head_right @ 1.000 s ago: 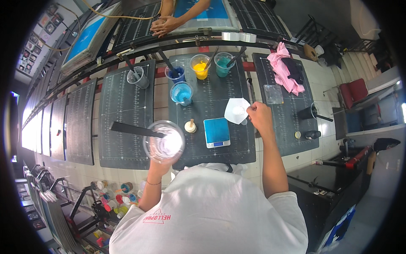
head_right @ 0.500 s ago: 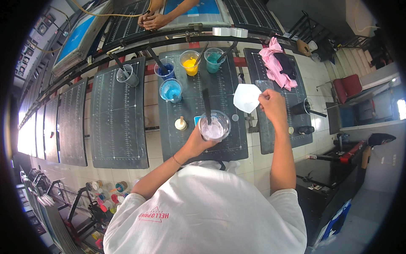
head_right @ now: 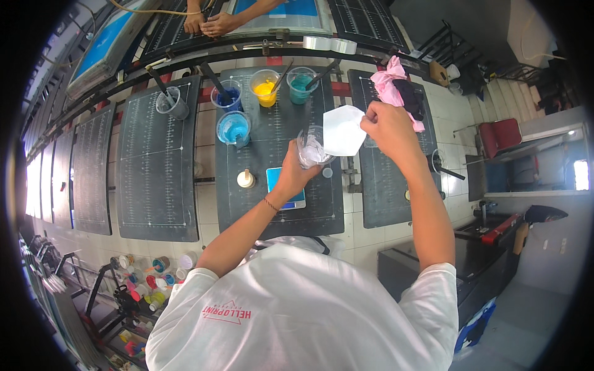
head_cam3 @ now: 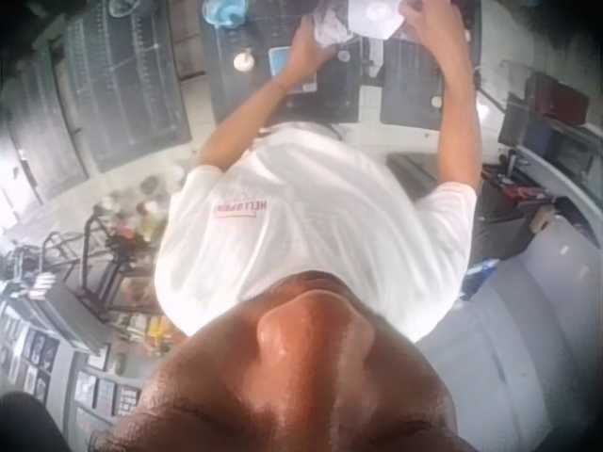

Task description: The person pours paint from a bottle into a cup on a scale, adds liquid from a smaller bottle, and then stirs the mixture with a stick in a larger container.

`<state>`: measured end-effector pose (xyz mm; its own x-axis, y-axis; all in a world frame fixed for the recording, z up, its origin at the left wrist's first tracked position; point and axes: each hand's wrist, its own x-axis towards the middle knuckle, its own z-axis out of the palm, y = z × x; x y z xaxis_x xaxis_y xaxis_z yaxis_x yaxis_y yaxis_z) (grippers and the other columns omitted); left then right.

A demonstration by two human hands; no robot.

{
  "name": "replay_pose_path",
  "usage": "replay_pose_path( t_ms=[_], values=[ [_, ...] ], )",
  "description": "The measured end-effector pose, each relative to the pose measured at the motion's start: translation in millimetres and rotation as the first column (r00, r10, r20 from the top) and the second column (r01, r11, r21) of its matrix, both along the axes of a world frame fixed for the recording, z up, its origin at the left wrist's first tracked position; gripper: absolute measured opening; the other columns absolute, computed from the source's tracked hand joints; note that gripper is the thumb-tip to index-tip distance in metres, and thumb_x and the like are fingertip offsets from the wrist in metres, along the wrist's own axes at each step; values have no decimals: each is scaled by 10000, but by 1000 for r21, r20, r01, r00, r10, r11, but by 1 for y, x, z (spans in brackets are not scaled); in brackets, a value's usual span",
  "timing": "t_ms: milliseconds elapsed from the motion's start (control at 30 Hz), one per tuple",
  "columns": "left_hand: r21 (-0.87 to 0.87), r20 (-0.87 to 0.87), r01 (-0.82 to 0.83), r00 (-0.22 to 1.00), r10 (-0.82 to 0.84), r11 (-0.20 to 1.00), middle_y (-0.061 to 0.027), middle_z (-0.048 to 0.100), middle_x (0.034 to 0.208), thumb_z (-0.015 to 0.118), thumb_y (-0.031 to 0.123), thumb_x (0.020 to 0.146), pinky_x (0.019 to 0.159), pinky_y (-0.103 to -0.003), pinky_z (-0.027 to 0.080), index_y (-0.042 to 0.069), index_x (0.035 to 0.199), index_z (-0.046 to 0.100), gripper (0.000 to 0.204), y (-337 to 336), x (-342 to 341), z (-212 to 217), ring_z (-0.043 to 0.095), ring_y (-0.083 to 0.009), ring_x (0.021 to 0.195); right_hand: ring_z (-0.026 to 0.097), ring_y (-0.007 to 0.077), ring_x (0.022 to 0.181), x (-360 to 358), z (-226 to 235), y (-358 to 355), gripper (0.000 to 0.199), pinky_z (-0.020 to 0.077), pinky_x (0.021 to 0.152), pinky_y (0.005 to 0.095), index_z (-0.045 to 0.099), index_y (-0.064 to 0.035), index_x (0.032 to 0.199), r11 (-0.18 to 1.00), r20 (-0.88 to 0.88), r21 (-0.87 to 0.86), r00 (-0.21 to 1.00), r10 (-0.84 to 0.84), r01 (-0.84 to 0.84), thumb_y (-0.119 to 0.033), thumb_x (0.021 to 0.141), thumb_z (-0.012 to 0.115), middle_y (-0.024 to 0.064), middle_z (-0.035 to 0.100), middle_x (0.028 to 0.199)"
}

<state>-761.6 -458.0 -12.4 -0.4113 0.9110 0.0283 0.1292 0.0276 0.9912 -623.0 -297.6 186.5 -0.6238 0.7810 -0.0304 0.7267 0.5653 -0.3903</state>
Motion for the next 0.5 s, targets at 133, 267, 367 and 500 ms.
replay_pose_path(
  t_ms=[133,267,367,500],
  values=[
    [25,69,-27,997,26,999,-294,538,1277,826,156,766,1041,-463,437,-57,1396,358,814,13,2,4,538,-420,1203,682,357,703,-12,5,3,188,520,659,426,681,5,832,996,54,69,997,53,-57,-182,816,693,199,678,721],
    [56,-8,-72,997,73,996,-240,571,1259,807,140,791,1009,-424,467,-42,1365,363,748,23,2,2,586,-342,1177,692,370,741,-27,7,10,167,530,686,452,684,5,837,978,127,148,984,128,-146,-160,811,689,207,691,755],
    [30,-38,-95,995,96,995,-212,590,1248,800,141,804,997,-404,479,-34,1352,365,721,28,5,-2,608,-302,1167,696,379,753,-34,4,10,152,538,700,473,681,5,840,955,146,203,971,189,-217,-143,806,683,210,695,764],
    [26,40,-103,994,102,994,-302,542,1286,819,188,783,1028,-466,447,-68,1393,353,810,37,4,-5,550,-424,1204,702,388,764,-48,4,9,138,554,715,485,673,3,848,902,217,312,946,240,-300,-126,801,674,218,696,758]
  ],
)
